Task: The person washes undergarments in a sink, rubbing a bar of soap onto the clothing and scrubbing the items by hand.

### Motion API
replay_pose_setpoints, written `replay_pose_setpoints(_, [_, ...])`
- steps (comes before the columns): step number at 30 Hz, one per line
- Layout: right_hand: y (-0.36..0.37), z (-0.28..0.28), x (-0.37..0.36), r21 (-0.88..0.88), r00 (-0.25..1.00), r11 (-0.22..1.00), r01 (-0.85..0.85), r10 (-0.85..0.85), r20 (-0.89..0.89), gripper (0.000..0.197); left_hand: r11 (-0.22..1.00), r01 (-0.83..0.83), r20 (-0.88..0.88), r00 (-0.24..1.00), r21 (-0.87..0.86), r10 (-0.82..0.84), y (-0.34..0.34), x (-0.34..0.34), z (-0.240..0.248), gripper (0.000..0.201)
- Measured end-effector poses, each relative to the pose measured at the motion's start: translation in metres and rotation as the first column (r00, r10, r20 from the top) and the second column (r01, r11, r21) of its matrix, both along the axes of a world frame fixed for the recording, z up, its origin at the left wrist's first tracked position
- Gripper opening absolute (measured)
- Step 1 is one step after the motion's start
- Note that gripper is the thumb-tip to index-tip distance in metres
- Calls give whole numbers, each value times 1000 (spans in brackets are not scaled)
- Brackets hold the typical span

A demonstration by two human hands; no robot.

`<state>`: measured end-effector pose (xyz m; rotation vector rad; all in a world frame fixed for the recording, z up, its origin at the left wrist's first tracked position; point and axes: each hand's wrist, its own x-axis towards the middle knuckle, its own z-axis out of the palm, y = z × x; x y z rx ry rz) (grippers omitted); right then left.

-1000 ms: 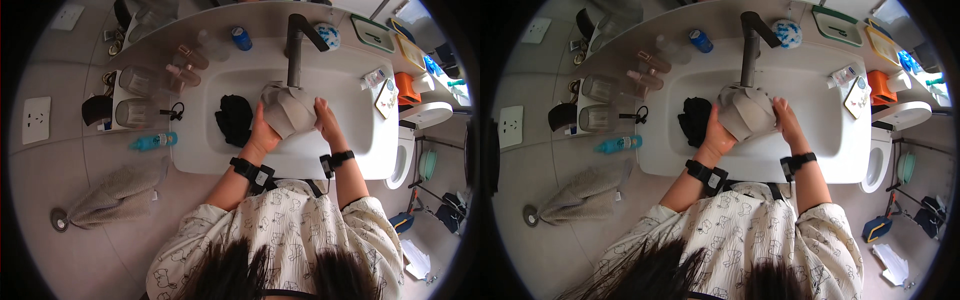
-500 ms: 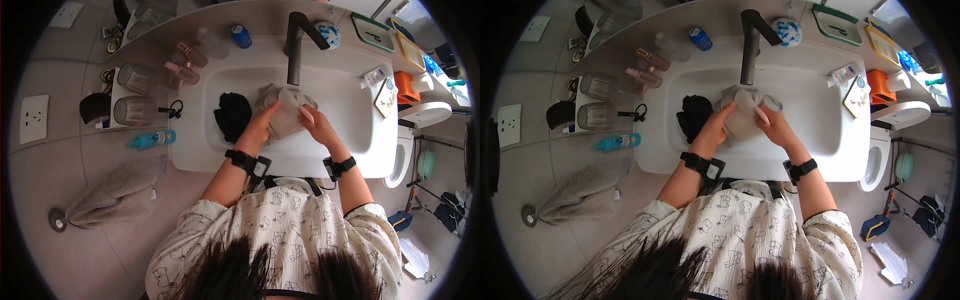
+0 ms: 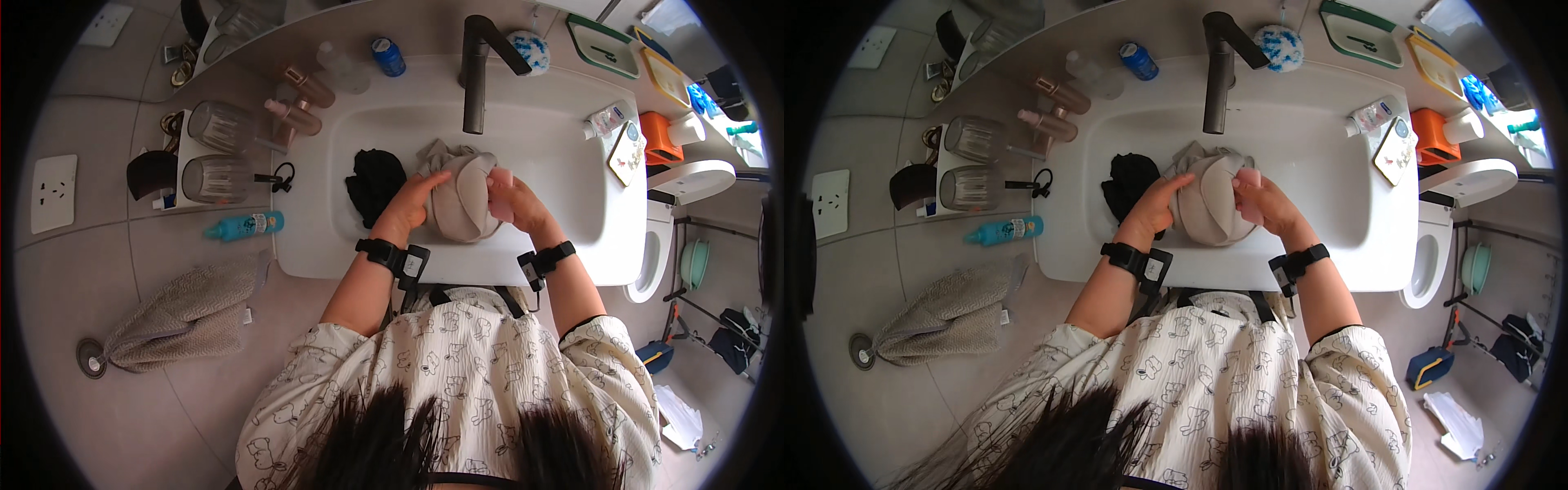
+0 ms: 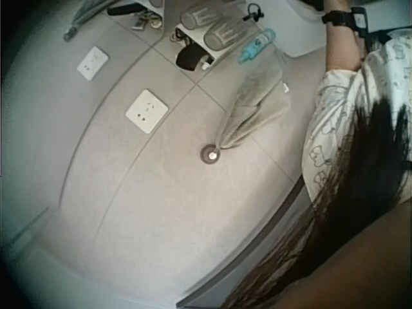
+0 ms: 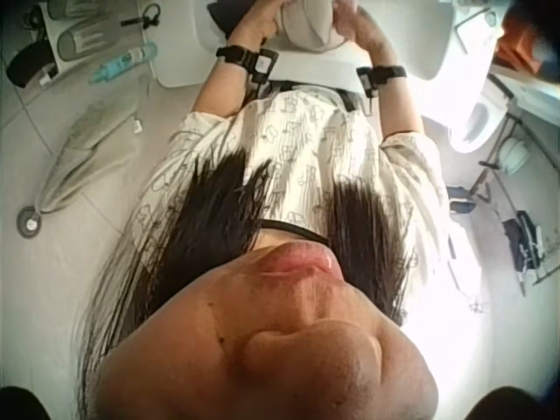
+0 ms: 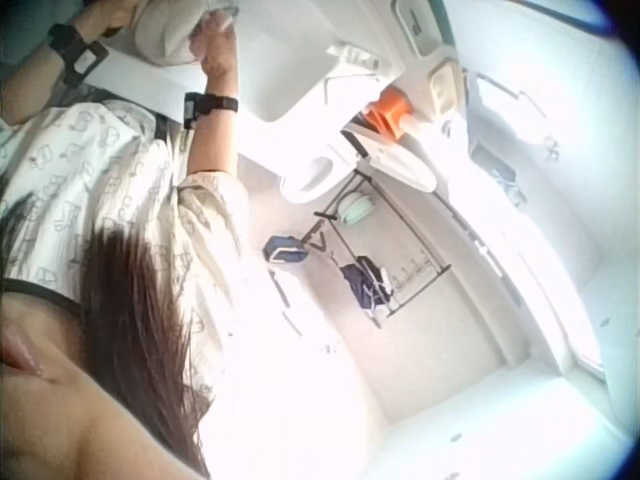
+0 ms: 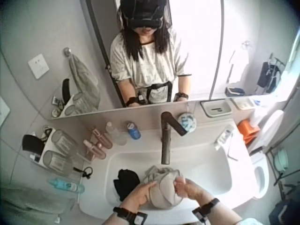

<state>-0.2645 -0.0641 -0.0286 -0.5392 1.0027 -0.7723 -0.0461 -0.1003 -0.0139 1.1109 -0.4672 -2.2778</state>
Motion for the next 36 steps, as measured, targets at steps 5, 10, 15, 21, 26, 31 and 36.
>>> replay_pose_setpoints(5, [4, 27, 10, 82, 991, 994, 66, -75, 108, 27, 982, 161, 67, 986, -102, -154, 11, 2, 14, 47])
replay_pose_setpoints(10, [10, 20, 11, 130, 965, 991, -44, 8, 263, 28, 992, 92, -214, 971, -81, -108, 13, 2, 12, 45])
replay_pose_setpoints(15, [3, 32, 3, 12, 996, 996, 87, -87, -2, 15, 626, 549, 813, 517, -554, 267, -5, 20, 2, 41])
replay_pose_setpoints(21, [-5, 37, 3, -185, 946, 955, -231, 176, -273, 17, 785, 565, 967, 172, -255, 190, -8, 34, -24, 38])
replay_pose_setpoints(26, [-8, 40, 15, -108, 863, 957, -269, 190, -468, 19, 806, 371, 669, 742, -462, 42, -2, 17, -10, 40])
replay_pose_setpoints(31, [2, 39, 68, -319, 366, 737, -596, -104, -925, 40, 883, 367, 790, 614, -291, 5, 3, -3, -9, 34])
replay_pose_setpoints(36, [-1, 25, 60, -215, 174, 836, -505, -146, -974, 38, 915, 188, 507, 862, -356, 20, 12, -1, 23, 30])
